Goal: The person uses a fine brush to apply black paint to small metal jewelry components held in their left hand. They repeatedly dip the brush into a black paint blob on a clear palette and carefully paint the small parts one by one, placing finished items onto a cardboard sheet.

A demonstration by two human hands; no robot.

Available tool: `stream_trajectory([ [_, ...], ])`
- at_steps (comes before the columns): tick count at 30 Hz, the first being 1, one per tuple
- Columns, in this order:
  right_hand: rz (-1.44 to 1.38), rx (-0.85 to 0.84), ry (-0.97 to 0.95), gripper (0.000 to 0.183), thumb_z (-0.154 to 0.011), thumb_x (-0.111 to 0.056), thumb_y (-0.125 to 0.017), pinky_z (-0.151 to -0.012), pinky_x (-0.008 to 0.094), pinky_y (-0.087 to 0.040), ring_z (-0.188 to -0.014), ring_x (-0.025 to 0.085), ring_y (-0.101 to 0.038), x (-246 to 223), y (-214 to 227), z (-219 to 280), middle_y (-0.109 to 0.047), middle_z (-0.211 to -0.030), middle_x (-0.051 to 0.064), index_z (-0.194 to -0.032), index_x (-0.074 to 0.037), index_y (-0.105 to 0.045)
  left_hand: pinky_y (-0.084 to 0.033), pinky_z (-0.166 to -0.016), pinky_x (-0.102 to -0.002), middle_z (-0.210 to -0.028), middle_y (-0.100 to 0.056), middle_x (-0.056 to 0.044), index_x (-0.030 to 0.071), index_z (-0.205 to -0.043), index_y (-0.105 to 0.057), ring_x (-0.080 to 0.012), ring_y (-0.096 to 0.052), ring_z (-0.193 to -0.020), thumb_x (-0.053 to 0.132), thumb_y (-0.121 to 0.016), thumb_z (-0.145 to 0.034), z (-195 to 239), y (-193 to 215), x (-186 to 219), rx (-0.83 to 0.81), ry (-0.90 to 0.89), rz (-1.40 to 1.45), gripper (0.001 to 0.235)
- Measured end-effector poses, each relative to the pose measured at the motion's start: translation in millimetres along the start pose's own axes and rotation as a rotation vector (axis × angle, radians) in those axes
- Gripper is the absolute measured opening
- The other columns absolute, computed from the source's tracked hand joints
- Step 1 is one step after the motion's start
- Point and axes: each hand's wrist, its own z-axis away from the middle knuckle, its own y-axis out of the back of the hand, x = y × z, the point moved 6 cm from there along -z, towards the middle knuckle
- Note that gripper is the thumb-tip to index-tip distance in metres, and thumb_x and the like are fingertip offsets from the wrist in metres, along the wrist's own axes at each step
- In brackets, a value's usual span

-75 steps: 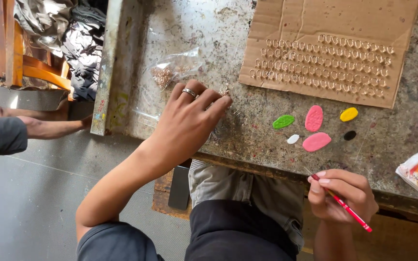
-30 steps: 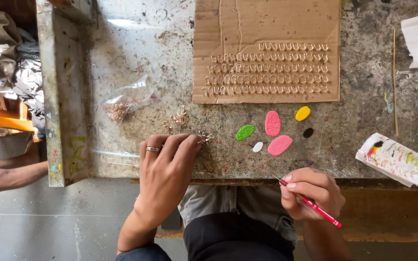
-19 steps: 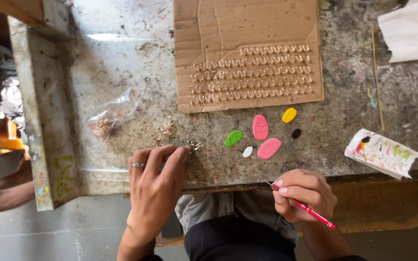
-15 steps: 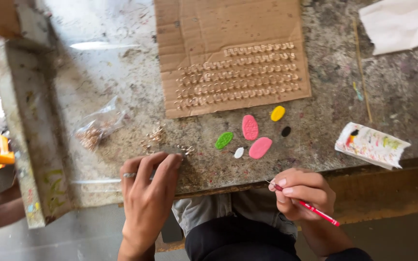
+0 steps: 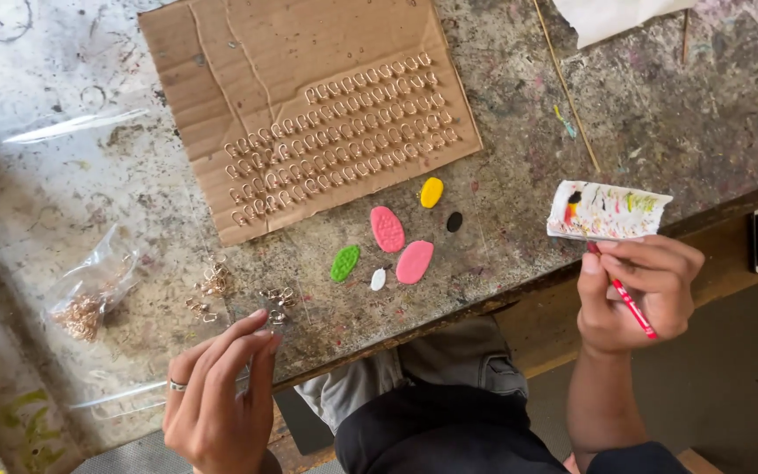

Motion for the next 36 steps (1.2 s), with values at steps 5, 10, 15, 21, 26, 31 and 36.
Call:
stream_trajectory([
  [5, 0.039, -0.021, -0.075, 0.027, -0.099, -0.004, -0.08, -0.089, 0.044, -0.047, -0.099, 0.032, -0.053, -2, -1, 3, -0.064, -0.093, 0.015, -0.08, 0.002, -0.061, -0.052, -0.074, -0.031, -0.09, -0.078, -0.013, -0.003, -0.088, -0.069, -0.0188, -0.074, -0.078, -0.001, -0.081, -0.091, 1, -2, -2, 0.033, -0.011, 0.038, 0.012],
  [10, 0.041, -0.077, -0.083, 0.034, -0.105, -0.008, -0.075, -0.095, 0.049, -0.046, -0.099, 0.035, -0.055, -13, 1, 0, -0.063, -0.094, 0.017, -0.079, 0.003, -0.056, -0.055, -0.078, -0.034, -0.092, -0.078, -0.015, -0.005, -0.09, -0.072, -0.0228, -0.074, -0.082, 0.001, -0.077, -0.093, 1, -5, -11, 0.021, -0.026, -0.006, 0.009],
  [15, 0.045, -0.03, -0.078, 0.049, -0.118, -0.013, -0.075, -0.1, 0.061, -0.055, -0.088, 0.048, -0.064, 12, 11, 38, -0.067, -0.092, 0.036, -0.085, 0.014, -0.05, -0.049, -0.081, -0.039, -0.102, -0.073, -0.009, 0.004, -0.102, -0.07, -0.0254, -0.063, -0.082, 0.012, -0.075, -0.099, 3, 1, -22, -0.061, -0.085, -0.048, 0.01],
  [21, -0.113, 0.002, -0.148, 0.033, -0.118, 0.005, -0.072, -0.098, 0.061, -0.058, -0.098, 0.051, -0.065, 48, 12, 68, -0.066, -0.105, 0.041, -0.097, 0.025, -0.058, -0.051, -0.078, -0.034, -0.1, -0.07, 0.001, 0.012, -0.108, -0.067, -0.0189, -0.059, -0.076, 0.026, -0.076, -0.102, 5, 5, -27, 0.004, -0.111, -0.179, 0.018],
  [26, -0.061, 0.048, -0.131, 0.033, -0.119, 0.003, -0.072, -0.086, 0.058, -0.058, -0.09, 0.051, -0.067, 59, 17, 81, -0.066, -0.098, 0.042, -0.102, 0.03, -0.064, -0.052, -0.074, -0.036, -0.1, -0.067, -0.007, 0.006, -0.107, -0.067, -0.0221, -0.063, -0.078, 0.012, -0.075, -0.102, 10, 9, -30, 0.011, -0.088, -0.062, 0.012],
  [31, -0.068, 0.085, -0.06, 0.033, -0.117, 0.002, -0.068, -0.086, 0.06, -0.057, -0.089, 0.054, -0.064, 61, 20, 82, -0.063, -0.099, 0.045, -0.105, 0.03, -0.059, -0.054, -0.075, -0.036, -0.104, -0.065, -0.011, 0.003, -0.108, -0.066, -0.0245, -0.068, -0.086, -0.005, -0.055, -0.106, 10, 11, -31, -0.046, -0.063, 0.066, 0.014],
  [36, -0.078, 0.086, 0.073, 0.036, -0.116, -0.003, -0.065, -0.087, 0.063, -0.054, -0.087, 0.057, -0.062, 47, 14, 73, -0.06, -0.096, 0.045, -0.101, 0.029, -0.056, -0.053, -0.078, -0.035, -0.104, -0.063, -0.01, 0.005, -0.11, -0.067, -0.0238, -0.063, -0.083, 0.006, -0.08, -0.099, 12, 11, -31, -0.017, -0.072, 0.089, 0.017],
])
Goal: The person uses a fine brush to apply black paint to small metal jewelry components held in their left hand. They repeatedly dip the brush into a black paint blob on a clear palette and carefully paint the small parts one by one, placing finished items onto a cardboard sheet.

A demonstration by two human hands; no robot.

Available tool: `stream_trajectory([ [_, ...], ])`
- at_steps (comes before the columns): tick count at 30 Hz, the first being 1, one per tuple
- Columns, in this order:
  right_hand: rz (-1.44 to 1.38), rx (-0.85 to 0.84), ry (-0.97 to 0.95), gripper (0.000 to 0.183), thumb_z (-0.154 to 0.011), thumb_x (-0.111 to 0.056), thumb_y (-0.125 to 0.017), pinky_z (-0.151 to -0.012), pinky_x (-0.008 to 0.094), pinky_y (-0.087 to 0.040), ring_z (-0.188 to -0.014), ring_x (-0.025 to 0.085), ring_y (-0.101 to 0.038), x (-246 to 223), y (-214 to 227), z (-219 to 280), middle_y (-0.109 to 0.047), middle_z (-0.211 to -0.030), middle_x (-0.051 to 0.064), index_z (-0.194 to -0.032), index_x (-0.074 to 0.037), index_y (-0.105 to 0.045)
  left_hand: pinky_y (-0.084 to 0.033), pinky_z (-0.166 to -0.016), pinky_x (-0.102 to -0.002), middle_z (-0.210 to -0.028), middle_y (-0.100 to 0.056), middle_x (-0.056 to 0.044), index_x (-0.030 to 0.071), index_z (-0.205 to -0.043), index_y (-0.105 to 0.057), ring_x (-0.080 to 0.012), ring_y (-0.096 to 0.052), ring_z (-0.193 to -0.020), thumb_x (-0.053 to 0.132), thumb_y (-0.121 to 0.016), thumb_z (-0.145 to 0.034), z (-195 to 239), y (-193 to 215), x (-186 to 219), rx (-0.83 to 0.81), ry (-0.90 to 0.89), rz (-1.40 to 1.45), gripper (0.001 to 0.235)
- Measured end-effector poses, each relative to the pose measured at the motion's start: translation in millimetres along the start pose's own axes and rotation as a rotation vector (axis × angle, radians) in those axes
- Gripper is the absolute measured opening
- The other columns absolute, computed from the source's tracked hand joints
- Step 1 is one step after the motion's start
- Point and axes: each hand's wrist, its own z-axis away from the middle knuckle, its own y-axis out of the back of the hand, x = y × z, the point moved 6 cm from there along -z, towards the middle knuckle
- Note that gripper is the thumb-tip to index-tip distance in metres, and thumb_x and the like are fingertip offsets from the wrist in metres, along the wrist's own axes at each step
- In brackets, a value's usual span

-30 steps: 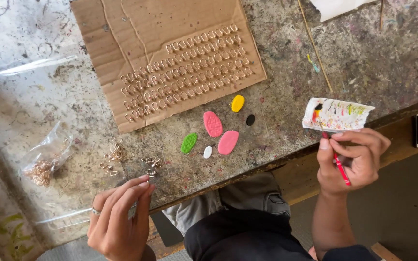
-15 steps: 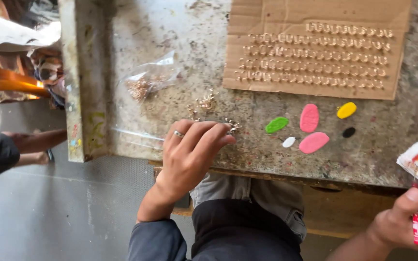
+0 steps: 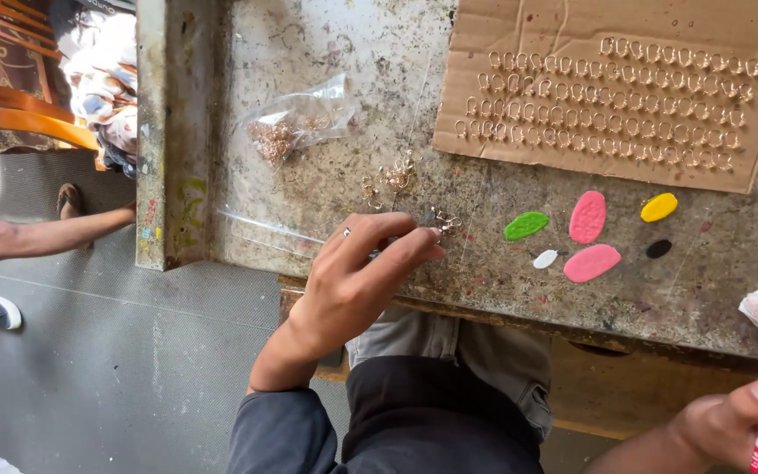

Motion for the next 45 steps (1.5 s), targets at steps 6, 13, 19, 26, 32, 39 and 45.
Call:
stream_trajectory([
  [6, -0.058, 0.045, 0.079, 0.038, -0.114, -0.006, -0.064, -0.081, 0.061, -0.052, -0.083, 0.056, -0.06, 1, -3, 0, -0.058, -0.092, 0.044, -0.097, 0.026, -0.053, -0.053, -0.073, -0.032, -0.109, -0.065, -0.011, 0.004, -0.107, -0.071, -0.0215, -0.066, -0.088, 0.005, -0.073, -0.101, 2, 2, 5, -0.036, 0.012, 0.108, 0.006],
  [13, -0.35, 0.087, -0.186, 0.021, -0.106, 0.007, -0.059, -0.066, 0.059, -0.049, -0.07, 0.051, -0.052, -11, -26, -6, -0.052, -0.099, 0.049, -0.104, 0.02, -0.043, -0.061, -0.099, -0.037, -0.123, -0.062, -0.016, 0.001, -0.131, -0.065, -0.028, -0.071, -0.11, -0.004, -0.039, -0.111, 20, -8, 26, -0.156, 0.089, 0.394, 0.033],
  [19, -0.455, -0.112, -0.225, 0.03, -0.1, 0.005, -0.079, -0.076, 0.05, -0.059, -0.08, 0.046, -0.064, -89, -75, -67, -0.052, -0.103, 0.032, -0.097, 0.009, -0.049, -0.069, -0.095, -0.035, -0.123, -0.053, -0.022, -0.008, -0.113, -0.065, -0.0283, -0.076, -0.095, -0.009, -0.056, -0.103, 34, -26, 38, -0.044, 0.164, 0.651, 0.013],
  [26, -0.425, -0.385, -0.234, 0.009, -0.099, 0.005, -0.068, -0.086, 0.046, -0.066, -0.087, 0.04, -0.071, -143, -117, -112, -0.061, -0.097, 0.03, -0.099, 0.01, -0.06, -0.067, -0.092, -0.034, -0.11, -0.067, -0.017, 0.001, -0.105, -0.07, -0.0264, -0.075, -0.098, -0.001, -0.064, -0.1, 45, -40, 40, 0.041, 0.22, 0.608, 0.008],
  [32, -0.257, -0.478, -0.169, 0.013, -0.103, -0.001, -0.074, -0.094, 0.044, -0.052, -0.092, 0.031, -0.066, -146, -130, -123, -0.073, -0.096, 0.018, -0.1, 0.004, -0.063, -0.069, -0.085, -0.032, -0.102, -0.071, -0.018, 0.002, -0.105, -0.068, -0.0249, -0.076, -0.091, -0.004, -0.071, -0.094, 55, -51, 38, 0.081, 0.206, 0.638, 0.013],
  [39, -0.16, -0.53, -0.186, 0.009, -0.107, -0.004, -0.078, -0.102, 0.041, -0.044, -0.102, 0.027, -0.074, -145, -142, -128, -0.079, -0.106, 0.016, -0.106, 0.0, -0.07, -0.067, -0.08, -0.028, -0.092, -0.075, -0.016, -0.003, -0.107, -0.065, -0.0228, -0.075, -0.09, -0.001, -0.071, -0.094, 63, -63, 28, 0.107, 0.301, 0.618, 0.014],
  [45, -0.109, -0.564, -0.172, 0.008, -0.109, -0.004, -0.077, -0.1, 0.039, -0.042, -0.104, 0.028, -0.075, -149, -148, -132, -0.08, -0.108, 0.017, -0.108, 0.001, -0.071, -0.067, -0.085, -0.031, -0.094, -0.074, -0.012, -0.003, -0.095, -0.068, -0.0227, -0.076, -0.086, 0.003, -0.07, -0.095, 54, -60, 30, 0.08, 0.208, 0.593, 0.006],
])
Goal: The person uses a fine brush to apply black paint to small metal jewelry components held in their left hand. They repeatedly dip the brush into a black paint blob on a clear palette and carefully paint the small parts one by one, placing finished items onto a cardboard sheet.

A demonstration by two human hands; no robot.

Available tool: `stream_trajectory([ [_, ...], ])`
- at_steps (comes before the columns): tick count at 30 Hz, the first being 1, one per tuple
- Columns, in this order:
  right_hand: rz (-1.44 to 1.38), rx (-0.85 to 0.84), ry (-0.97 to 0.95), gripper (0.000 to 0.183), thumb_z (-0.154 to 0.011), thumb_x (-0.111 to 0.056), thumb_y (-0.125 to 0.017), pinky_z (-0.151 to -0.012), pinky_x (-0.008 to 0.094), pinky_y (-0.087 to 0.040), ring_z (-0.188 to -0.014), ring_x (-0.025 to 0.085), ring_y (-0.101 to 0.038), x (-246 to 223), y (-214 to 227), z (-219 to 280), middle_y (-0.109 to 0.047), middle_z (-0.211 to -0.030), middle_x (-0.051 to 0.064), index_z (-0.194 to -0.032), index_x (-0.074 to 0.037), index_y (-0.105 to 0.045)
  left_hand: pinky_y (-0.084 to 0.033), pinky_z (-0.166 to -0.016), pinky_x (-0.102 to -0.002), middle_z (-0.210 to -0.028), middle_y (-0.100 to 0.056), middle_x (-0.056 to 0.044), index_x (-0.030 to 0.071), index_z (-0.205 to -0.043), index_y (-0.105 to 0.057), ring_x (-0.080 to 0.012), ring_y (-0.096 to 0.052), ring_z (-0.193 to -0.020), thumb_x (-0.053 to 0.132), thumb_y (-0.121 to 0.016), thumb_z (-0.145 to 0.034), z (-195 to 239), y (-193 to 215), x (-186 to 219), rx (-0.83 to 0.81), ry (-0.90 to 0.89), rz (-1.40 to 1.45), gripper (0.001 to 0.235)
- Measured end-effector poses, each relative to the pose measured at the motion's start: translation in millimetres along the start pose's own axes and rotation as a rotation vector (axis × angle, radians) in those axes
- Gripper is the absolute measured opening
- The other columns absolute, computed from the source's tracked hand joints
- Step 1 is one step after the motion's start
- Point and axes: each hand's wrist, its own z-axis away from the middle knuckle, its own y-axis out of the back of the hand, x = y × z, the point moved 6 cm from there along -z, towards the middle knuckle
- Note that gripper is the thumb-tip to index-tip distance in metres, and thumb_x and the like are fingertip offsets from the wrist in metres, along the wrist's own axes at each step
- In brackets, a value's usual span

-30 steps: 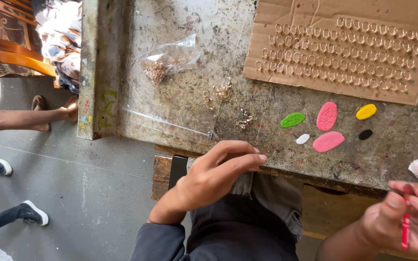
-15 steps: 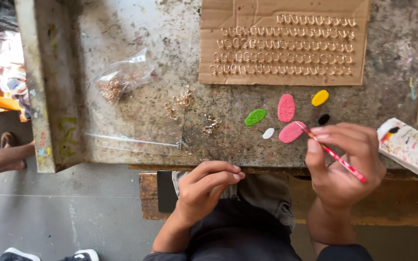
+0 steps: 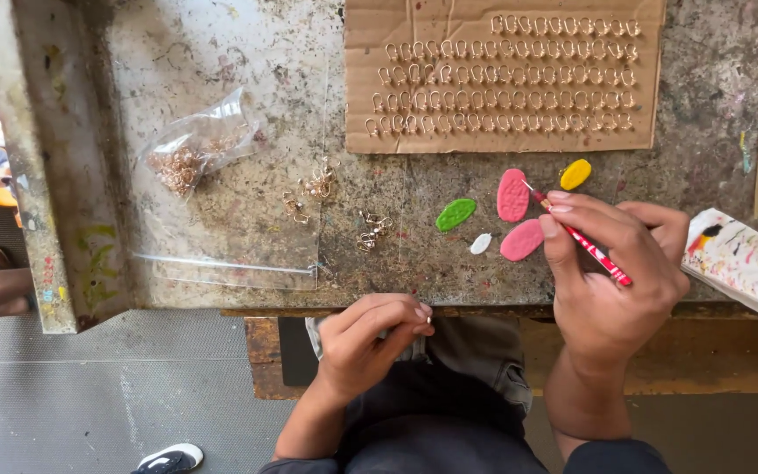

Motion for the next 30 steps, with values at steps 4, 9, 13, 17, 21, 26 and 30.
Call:
stream_trajectory([
  [4, -0.02, -0.007, 0.007, 0.008, -0.108, 0.0, -0.077, -0.1, 0.039, -0.043, -0.104, 0.03, -0.077, -3, -2, -1, -0.079, -0.106, 0.019, -0.106, 0.003, -0.07, -0.067, -0.084, -0.033, -0.093, -0.073, -0.016, -0.004, -0.096, -0.063, -0.0258, -0.076, -0.087, 0.003, -0.068, -0.096, 2, -1, -3, 0.018, 0.027, 0.072, 0.008],
  [9, -0.024, 0.003, -0.005, 0.008, -0.109, 0.0, -0.079, -0.098, 0.038, -0.042, -0.104, 0.03, -0.074, 0, -2, 2, -0.079, -0.108, 0.02, -0.108, 0.003, -0.071, -0.067, -0.059, -0.023, -0.101, -0.07, -0.025, -0.006, -0.1, -0.062, -0.0236, -0.079, -0.063, -0.009, -0.066, -0.095, 4, 1, -9, 0.054, 0.164, 0.152, 0.007],
  [13, -0.023, -0.01, -0.01, 0.008, -0.109, 0.001, -0.079, -0.099, 0.038, -0.041, -0.105, 0.031, -0.074, 1, -4, 3, -0.08, -0.108, 0.021, -0.108, 0.003, -0.071, -0.066, -0.058, -0.021, -0.104, -0.07, -0.025, -0.005, -0.101, -0.061, -0.0233, -0.078, -0.061, -0.011, -0.064, -0.095, 3, 1, -10, 0.065, 0.191, 0.166, 0.009],
  [17, -0.044, 0.009, 0.011, 0.009, -0.109, -0.001, -0.079, -0.097, 0.037, -0.042, -0.104, 0.03, -0.072, 4, -3, 5, -0.079, -0.108, 0.022, -0.11, 0.004, -0.072, -0.064, -0.053, -0.022, -0.103, -0.071, -0.025, -0.004, -0.102, -0.063, -0.026, -0.078, -0.057, -0.007, -0.063, -0.098, 1, 1, -10, 0.085, 0.192, 0.206, 0.006],
  [21, -0.129, 0.111, 0.06, 0.014, -0.109, -0.001, -0.075, -0.096, 0.043, -0.05, -0.104, 0.037, -0.069, 8, 2, 12, -0.075, -0.106, 0.03, -0.11, 0.01, -0.065, -0.06, -0.053, -0.02, -0.104, -0.071, -0.024, -0.002, -0.101, -0.063, -0.024, -0.077, -0.055, -0.006, -0.061, -0.1, 1, 2, -9, 0.102, 0.222, 0.215, 0.005],
  [26, -0.573, 0.028, -0.087, 0.01, -0.101, -0.006, -0.063, -0.074, 0.035, -0.068, -0.082, 0.032, -0.072, 10, -4, 32, -0.058, -0.102, 0.025, -0.102, 0.001, -0.057, -0.056, -0.051, -0.018, -0.105, -0.073, -0.022, -0.001, -0.101, -0.062, -0.0192, -0.073, -0.052, -0.008, -0.062, -0.099, -1, 4, -8, 0.122, 0.304, 0.243, 0.007],
  [30, -0.724, -0.307, -0.09, 0.009, -0.087, -0.001, -0.071, -0.08, 0.029, -0.07, -0.081, 0.024, -0.078, -33, -23, 31, -0.066, -0.095, 0.014, -0.083, -0.006, -0.065, -0.056, -0.053, -0.019, -0.107, -0.073, -0.022, 0.0, -0.106, -0.06, -0.015, -0.067, -0.047, -0.006, -0.06, -0.102, 5, 1, -13, 0.124, 0.325, 0.316, 0.007],
])
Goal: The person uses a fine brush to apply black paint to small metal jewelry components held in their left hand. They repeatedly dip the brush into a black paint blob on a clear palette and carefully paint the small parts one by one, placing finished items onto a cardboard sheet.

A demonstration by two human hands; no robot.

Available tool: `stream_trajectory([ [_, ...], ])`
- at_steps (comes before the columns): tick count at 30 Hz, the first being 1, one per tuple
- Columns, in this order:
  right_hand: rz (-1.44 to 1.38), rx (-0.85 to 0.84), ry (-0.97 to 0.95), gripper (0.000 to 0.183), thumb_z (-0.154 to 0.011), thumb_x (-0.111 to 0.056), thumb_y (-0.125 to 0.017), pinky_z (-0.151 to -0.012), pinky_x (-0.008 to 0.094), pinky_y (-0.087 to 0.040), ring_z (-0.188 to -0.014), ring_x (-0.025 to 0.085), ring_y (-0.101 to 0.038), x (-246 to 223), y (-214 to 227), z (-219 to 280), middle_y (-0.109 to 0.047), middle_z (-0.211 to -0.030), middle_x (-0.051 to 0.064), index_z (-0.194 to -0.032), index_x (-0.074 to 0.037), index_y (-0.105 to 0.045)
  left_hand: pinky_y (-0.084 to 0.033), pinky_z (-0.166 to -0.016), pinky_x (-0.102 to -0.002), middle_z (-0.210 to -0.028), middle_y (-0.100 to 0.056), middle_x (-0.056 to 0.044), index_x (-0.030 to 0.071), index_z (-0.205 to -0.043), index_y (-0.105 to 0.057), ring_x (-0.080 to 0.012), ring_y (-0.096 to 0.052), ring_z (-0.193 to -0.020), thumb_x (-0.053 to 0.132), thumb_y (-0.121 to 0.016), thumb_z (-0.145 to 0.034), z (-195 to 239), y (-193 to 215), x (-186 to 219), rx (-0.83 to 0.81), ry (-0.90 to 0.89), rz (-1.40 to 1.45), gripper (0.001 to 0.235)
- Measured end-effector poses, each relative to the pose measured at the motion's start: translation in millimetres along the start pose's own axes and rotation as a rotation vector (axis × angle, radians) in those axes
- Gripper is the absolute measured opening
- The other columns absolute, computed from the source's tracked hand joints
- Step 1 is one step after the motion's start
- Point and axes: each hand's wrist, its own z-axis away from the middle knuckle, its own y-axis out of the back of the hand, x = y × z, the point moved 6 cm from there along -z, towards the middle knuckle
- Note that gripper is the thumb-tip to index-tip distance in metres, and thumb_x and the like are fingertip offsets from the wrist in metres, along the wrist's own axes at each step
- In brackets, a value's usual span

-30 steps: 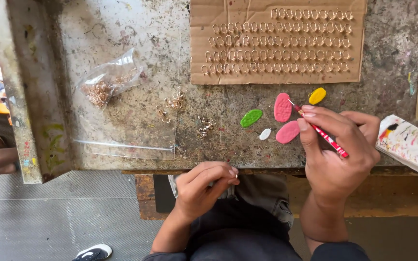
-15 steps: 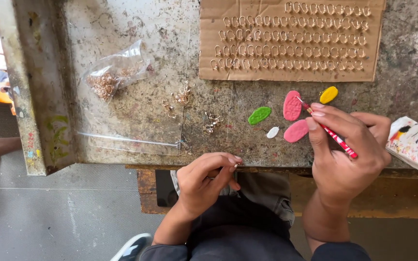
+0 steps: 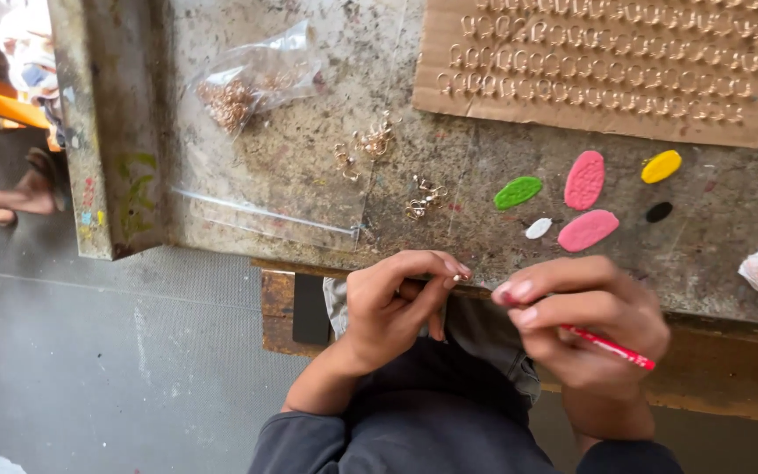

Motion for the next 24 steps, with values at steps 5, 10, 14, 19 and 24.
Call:
stream_trajectory([
  [5, 0.139, -0.043, 0.08, 0.014, -0.091, 0.0, -0.069, -0.079, 0.03, -0.068, -0.087, 0.03, -0.081, -5, -17, -3, -0.064, -0.09, 0.016, -0.092, -0.003, -0.055, -0.053, -0.05, -0.017, -0.106, -0.072, -0.024, -0.001, -0.107, -0.058, -0.0151, -0.065, -0.046, -0.007, -0.061, -0.101, 4, 1, -7, 0.005, 0.036, 0.044, 0.009],
  [10, 0.224, -0.044, 0.085, 0.011, -0.094, -0.004, -0.068, -0.078, 0.026, -0.064, -0.088, 0.028, -0.083, 0, -17, -1, -0.068, -0.091, 0.014, -0.093, -0.005, -0.058, -0.05, -0.047, -0.016, -0.107, -0.071, -0.021, 0.0, -0.106, -0.059, -0.0138, -0.064, -0.046, -0.005, -0.062, -0.102, 4, 2, -7, -0.007, 0.053, 0.021, 0.006],
  [14, 0.243, -0.042, 0.159, 0.01, -0.093, -0.003, -0.07, -0.079, 0.026, -0.064, -0.084, 0.026, -0.082, 2, -17, -1, -0.07, -0.089, 0.015, -0.093, -0.003, -0.059, -0.051, -0.049, -0.016, -0.106, -0.071, -0.022, -0.001, -0.105, -0.059, -0.0128, -0.062, -0.045, -0.005, -0.061, -0.102, 4, 3, -5, -0.004, 0.019, 0.019, 0.005],
  [19, 0.273, -0.043, 0.18, 0.01, -0.093, -0.002, -0.071, -0.079, 0.024, -0.063, -0.084, 0.023, -0.082, 4, -17, 0, -0.071, -0.09, 0.013, -0.092, -0.005, -0.062, -0.051, -0.049, -0.016, -0.106, -0.071, -0.022, -0.001, -0.104, -0.059, -0.0122, -0.062, -0.046, -0.006, -0.061, -0.102, 3, 3, -4, -0.009, 0.006, 0.012, 0.006],
  [24, 0.267, -0.022, 0.191, 0.009, -0.091, -0.002, -0.073, -0.08, 0.027, -0.065, -0.081, 0.023, -0.08, 4, -18, 0, -0.071, -0.089, 0.014, -0.09, -0.003, -0.063, -0.051, -0.05, -0.016, -0.107, -0.071, -0.021, -0.001, -0.104, -0.06, -0.0122, -0.062, -0.046, -0.006, -0.06, -0.102, 1, 4, -2, -0.014, -0.008, 0.005, 0.005],
])
